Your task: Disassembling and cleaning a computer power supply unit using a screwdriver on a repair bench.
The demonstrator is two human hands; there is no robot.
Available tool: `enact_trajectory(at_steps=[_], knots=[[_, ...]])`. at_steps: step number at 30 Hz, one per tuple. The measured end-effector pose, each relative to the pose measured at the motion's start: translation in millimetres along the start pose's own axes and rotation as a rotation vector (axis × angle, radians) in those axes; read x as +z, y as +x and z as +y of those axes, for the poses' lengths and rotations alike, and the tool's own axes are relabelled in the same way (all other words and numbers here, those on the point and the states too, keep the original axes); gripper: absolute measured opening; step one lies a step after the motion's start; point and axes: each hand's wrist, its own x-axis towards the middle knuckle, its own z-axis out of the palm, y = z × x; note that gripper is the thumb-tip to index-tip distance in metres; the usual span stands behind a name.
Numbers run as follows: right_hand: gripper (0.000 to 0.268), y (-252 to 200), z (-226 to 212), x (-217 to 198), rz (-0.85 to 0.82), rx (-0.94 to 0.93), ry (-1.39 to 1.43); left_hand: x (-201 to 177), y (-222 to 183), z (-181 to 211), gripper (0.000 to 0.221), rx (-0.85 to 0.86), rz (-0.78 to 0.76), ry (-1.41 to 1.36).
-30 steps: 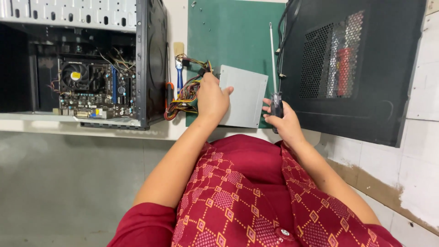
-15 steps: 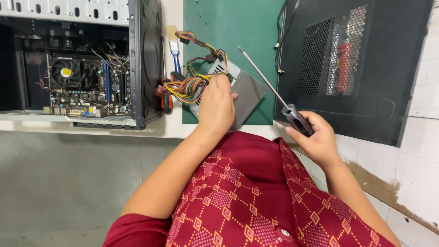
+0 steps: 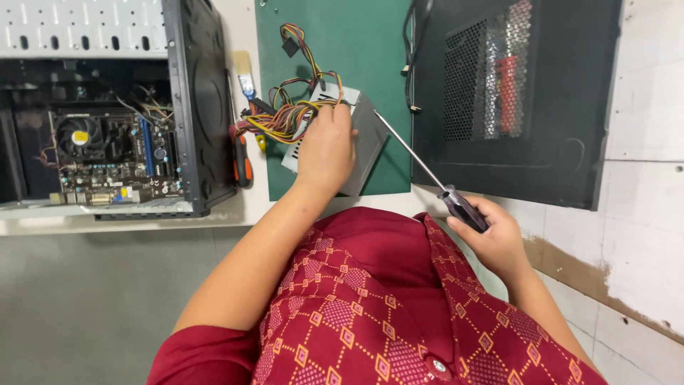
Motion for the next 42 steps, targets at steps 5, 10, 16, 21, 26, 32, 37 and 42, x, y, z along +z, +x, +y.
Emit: enact_trajectory(at_steps=[5,10,16,21,26,32,37,42], knots=[[0.035,0.2,-14.7,7.7,0.006,-0.011,0.052,-9.4,-3.6,5.0,0.033,0.024,0.042,0.0],[0.034,5.8,-11.3,8.9,0.011,-0.04,0.069,-0.6,-10.3,7.9,0.03,0.009,0.095,0.034],[0.032,9.3,-8.8,10.2,0.029,-0.083,0.08,12.0,-12.7,6.4,0.035,0.015,0.119,0.127],[0.031,9.0,-4.0,9.1,0.051,-0.106,0.081,20.2,-13.2,8.9,0.044,0.014,0.125,0.261],[0.03,7.9,0.0,12.1,0.06,-0.104,0.118,21.3,-11.0,5.5,0.049,0.021,0.118,0.257],[0.029,10.3,-7.1,15.0,0.043,-0.121,0.129,23.8,-7.0,2.3,0.059,-0.012,0.106,0.283],[0.031,13.0,-6.3,18.8,0.035,-0.121,0.129,20.4,-8.1,0.9,0.064,-0.047,0.073,0.293],[0.031,13.0,-6.9,19.4,0.021,-0.116,0.14,23.6,-9.1,0.2,0.06,-0.075,0.042,0.289]])
